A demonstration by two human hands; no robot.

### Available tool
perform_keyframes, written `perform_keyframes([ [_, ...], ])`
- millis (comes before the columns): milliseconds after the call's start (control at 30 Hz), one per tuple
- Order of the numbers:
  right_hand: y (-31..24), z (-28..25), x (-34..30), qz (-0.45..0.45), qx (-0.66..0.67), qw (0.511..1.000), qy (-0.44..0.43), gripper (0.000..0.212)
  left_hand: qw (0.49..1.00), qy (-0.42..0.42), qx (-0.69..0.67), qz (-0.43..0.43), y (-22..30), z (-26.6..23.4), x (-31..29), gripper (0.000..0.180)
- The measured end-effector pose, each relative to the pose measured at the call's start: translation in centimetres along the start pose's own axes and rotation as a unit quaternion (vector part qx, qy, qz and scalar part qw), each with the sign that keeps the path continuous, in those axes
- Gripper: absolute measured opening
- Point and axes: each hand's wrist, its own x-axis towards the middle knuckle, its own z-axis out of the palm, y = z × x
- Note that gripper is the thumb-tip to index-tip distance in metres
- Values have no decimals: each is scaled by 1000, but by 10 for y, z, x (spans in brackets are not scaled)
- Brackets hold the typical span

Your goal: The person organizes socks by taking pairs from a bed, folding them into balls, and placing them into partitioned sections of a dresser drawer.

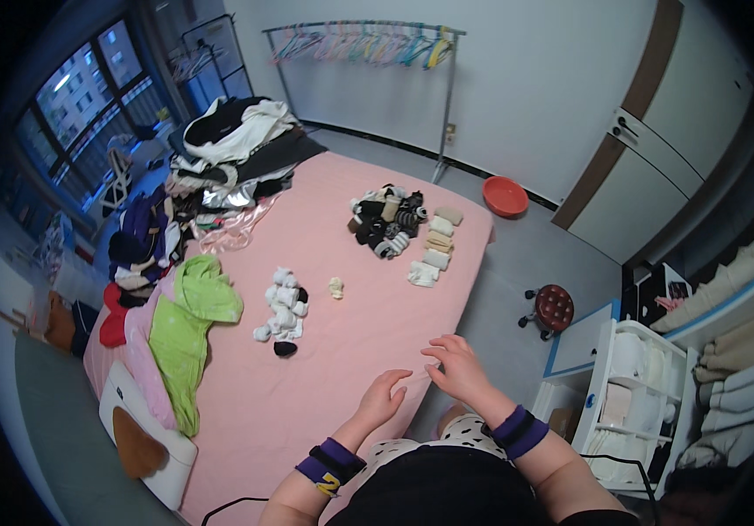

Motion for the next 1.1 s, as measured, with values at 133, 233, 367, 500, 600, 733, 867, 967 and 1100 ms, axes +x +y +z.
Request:
perform_keyframes([
  [133,-3,28,26,-31,15,998,-50,26,998,29,-7,-47,-21,-14,-9,32],
  [233,1,47,46,-48,16,995,-91,26,995,56,-10,-79,-38,-26,-11,32],
  [367,17,71,80,-63,22,986,-152,27,984,82,-18,-159,-52,-45,-6,32],
  [500,37,99,121,-81,51,976,-197,28,965,121,-36,-230,-82,-48,7,31],
  [600,52,119,152,-77,78,968,-227,30,950,135,-64,-273,-106,-44,25,30],
  [733,85,143,181,-58,100,959,-260,31,929,142,-104,-324,-130,-32,54,30],
  [867,119,177,215,-38,134,943,-303,34,912,145,-121,-365,-171,-26,87,32],
  [967,143,206,239,-6,113,941,-320,38,910,154,-136,-360,-196,-32,118,36],
  [1100,171,212,198,27,130,930,-342,46,866,172,-189,-430,-170,0,123,37],
])
